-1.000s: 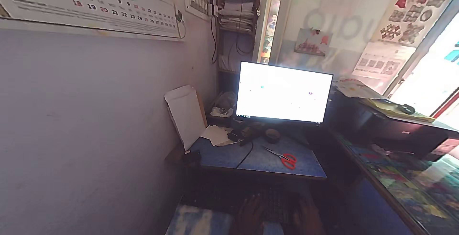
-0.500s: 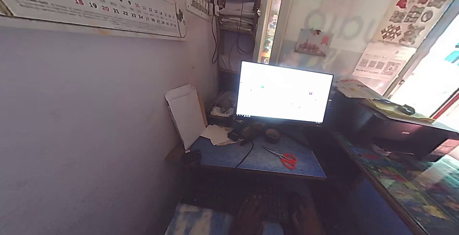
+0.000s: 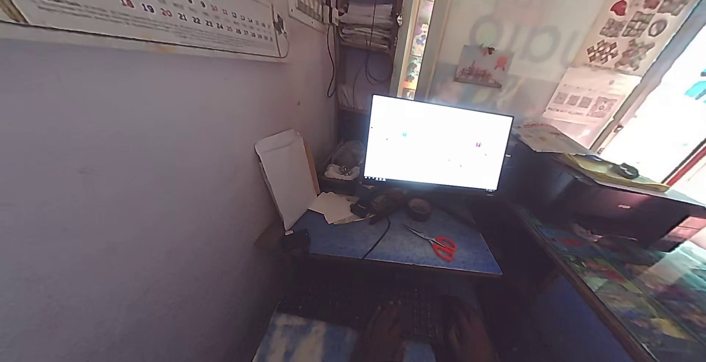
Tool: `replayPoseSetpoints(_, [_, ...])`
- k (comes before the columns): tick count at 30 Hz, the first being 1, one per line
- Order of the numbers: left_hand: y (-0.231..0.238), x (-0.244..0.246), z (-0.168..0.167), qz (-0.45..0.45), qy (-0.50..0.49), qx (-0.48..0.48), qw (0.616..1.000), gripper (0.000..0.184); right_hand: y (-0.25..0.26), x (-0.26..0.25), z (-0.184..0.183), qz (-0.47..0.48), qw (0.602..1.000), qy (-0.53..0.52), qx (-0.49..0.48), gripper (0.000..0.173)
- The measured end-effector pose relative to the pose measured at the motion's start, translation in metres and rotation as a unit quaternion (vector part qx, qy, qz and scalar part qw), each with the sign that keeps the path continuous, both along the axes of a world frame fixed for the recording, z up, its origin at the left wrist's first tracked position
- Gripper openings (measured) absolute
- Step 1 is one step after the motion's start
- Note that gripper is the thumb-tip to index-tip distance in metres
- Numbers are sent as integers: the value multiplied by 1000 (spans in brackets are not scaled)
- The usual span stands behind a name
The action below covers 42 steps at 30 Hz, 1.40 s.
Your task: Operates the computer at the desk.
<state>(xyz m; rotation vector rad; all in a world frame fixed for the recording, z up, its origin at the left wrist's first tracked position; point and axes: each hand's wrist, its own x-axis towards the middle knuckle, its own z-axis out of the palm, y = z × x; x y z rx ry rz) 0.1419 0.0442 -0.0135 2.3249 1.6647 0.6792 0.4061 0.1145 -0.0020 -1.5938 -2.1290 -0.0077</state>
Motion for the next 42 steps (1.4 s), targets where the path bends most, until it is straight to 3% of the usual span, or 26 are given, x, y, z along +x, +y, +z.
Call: replayPoseSetpoints(42, [-1,0,-4,9,2,2,1000,53,-6,-1,8,2,1000,-13,-23,48])
